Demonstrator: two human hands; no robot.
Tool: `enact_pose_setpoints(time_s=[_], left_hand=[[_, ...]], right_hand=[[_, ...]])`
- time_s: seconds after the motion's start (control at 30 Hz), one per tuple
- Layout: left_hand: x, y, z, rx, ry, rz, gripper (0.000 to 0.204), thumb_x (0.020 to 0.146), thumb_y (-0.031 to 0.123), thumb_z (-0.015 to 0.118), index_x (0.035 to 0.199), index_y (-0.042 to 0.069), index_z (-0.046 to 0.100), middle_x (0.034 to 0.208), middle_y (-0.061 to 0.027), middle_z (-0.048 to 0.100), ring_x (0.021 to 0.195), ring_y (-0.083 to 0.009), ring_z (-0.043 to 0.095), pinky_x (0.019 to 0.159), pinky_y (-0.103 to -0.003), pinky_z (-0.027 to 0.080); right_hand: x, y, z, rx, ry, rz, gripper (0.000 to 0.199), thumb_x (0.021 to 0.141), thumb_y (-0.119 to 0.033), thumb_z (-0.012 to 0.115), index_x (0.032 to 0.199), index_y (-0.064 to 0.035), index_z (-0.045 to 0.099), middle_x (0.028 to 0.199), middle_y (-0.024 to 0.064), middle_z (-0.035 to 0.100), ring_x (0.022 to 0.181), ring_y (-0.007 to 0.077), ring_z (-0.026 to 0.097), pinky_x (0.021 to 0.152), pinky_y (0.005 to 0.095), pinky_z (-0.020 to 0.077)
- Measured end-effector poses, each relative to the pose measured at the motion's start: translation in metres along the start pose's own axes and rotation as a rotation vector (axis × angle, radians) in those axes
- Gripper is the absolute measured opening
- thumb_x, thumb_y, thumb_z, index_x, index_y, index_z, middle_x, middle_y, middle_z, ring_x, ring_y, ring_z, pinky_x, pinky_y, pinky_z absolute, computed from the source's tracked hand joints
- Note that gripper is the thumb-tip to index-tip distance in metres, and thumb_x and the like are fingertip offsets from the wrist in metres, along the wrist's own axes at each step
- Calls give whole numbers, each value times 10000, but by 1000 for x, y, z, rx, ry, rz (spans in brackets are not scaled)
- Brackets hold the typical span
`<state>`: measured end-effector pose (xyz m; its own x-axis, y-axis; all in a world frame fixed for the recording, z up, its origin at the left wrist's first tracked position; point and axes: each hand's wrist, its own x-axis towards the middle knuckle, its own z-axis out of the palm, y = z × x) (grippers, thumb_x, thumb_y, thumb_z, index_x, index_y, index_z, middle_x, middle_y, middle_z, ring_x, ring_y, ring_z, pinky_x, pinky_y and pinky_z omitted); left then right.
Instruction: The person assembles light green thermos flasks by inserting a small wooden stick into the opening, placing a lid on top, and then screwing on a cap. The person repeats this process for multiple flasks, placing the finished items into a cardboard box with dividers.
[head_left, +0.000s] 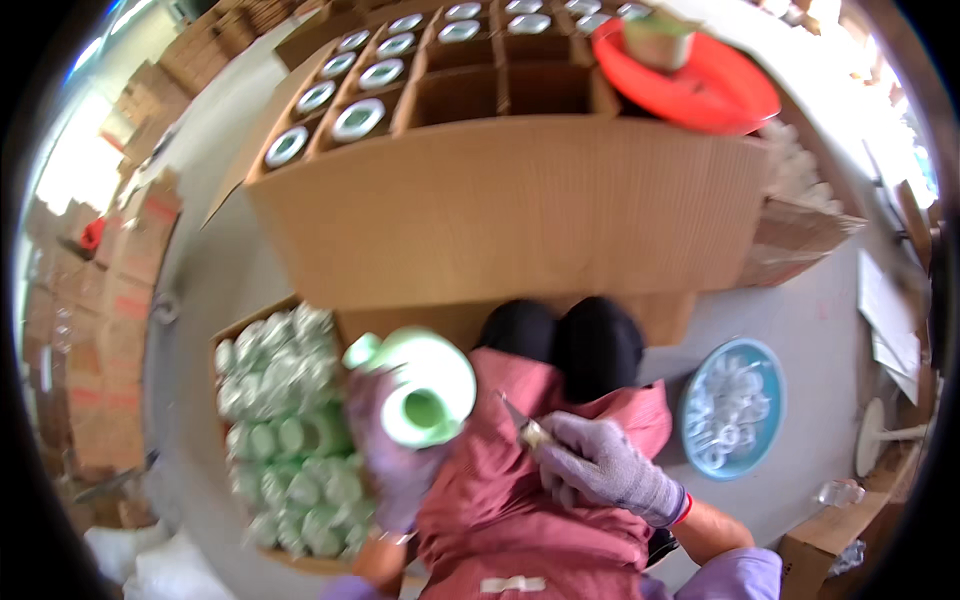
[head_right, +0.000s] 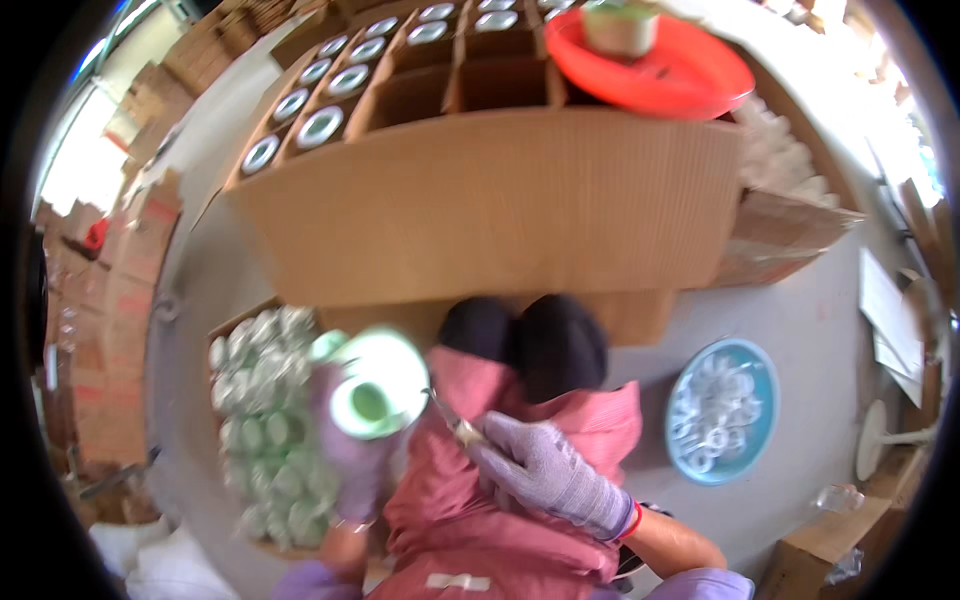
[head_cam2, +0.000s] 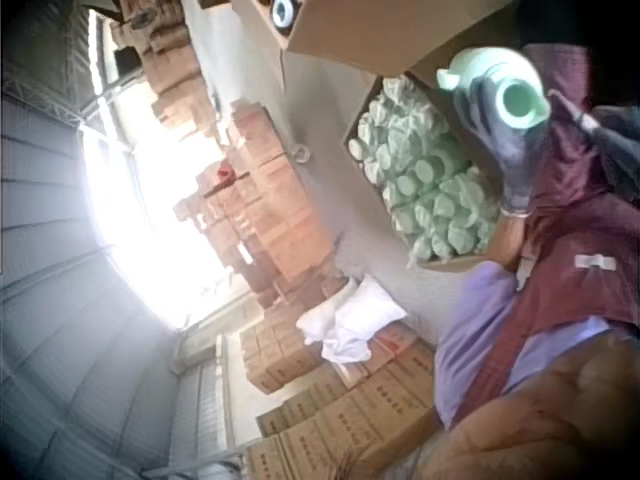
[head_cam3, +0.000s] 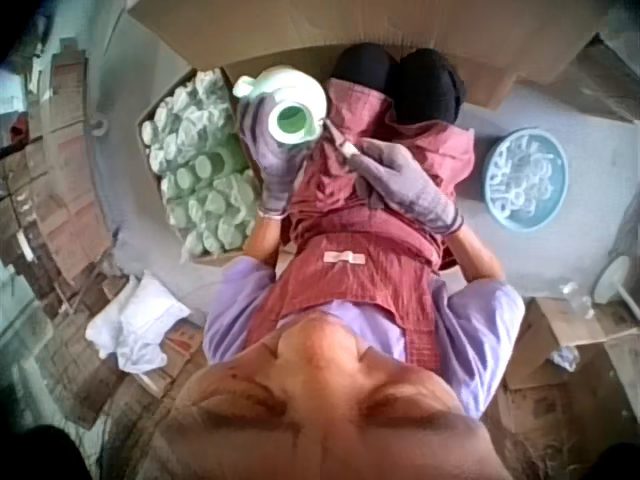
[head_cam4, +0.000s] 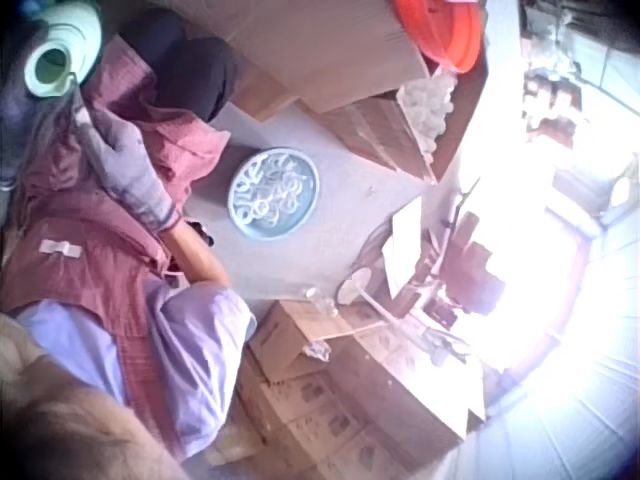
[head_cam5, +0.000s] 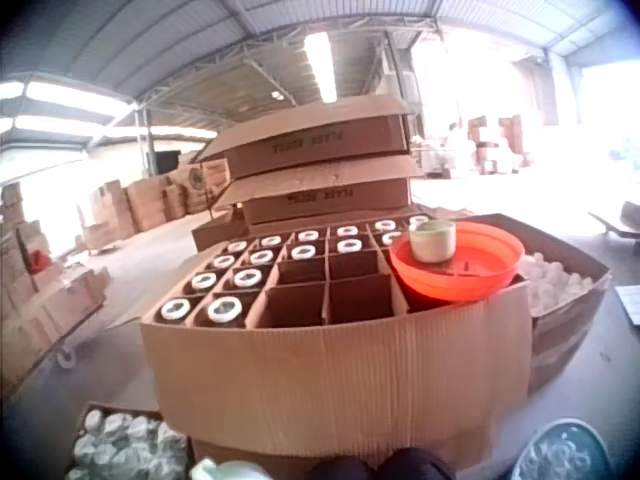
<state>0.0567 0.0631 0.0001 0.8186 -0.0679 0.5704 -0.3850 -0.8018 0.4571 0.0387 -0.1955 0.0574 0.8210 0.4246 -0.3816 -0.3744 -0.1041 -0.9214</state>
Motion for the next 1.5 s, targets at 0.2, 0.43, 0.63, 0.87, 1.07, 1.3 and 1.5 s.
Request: enact_pose_setpoints(time_s=[0.2,0.43,0.63,0.87,1.07,1.3,1.5], left_hand=[[6,10,-68,-992,463,-431,680,902,211,634,1466,-35,346,1463,-185,424,1314,-316,461,1101,-476,400],[15,7,-10,-751,386,-258,708,897,139,687,1461,-61,309,1420,-230,458,1268,-337,506,1066,-434,405],[26,61,13,-590,80,-109,680,896,198,688,1421,-52,336,1361,-220,504,1192,-338,548,1010,-424,432],[23,61,17,-697,-267,-111,540,927,223,642,1338,-40,410,1287,-198,549,1114,-314,572,959,-405,452],[36,67,26,-730,-419,-20,435,954,244,603,1266,-29,474,1223,-179,588,1048,-294,592,915,-389,469],[36,59,33,-730,-425,-77,348,985,269,557,1182,-17,547,1148,-158,633,971,-270,616,864,-370,489],[19,37,33,-763,-293,-381,326,1011,290,517,1111,-6,611,1084,-139,672,904,-250,636,820,-354,507]], right_hand=[[28,-123,-144,-1310,1146,-655,346,860,-185,677,1186,-104,595,869,180,603,740,369,642,633,467,524],[66,-188,-208,-1707,1289,-609,440,805,-209,729,1220,-113,620,1115,149,577,1002,344,567,866,466,474],[10,-77,-86,-293,449,-843,462,954,-271,524,1308,22,568,1382,201,508,1300,314,484,1100,418,370],[10,-35,-79,-642,202,-1088,378,969,-364,582,1039,-2,667,1086,133,614,1102,321,556,1090,480,353],[19,6,-42,-697,169,-1277,262,898,-369,667,1035,-146,656,1054,89,608,982,329,562,978,557,386],[4,0,1,-799,402,-1096,245,836,-337,744,971,-149,664,1001,57,617,979,294,577,926,501,414],[6,42,-38,-443,152,-1050,269,955,-346,615,983,-78,632,1049,113,569,1106,360,485,1007,502,378]])
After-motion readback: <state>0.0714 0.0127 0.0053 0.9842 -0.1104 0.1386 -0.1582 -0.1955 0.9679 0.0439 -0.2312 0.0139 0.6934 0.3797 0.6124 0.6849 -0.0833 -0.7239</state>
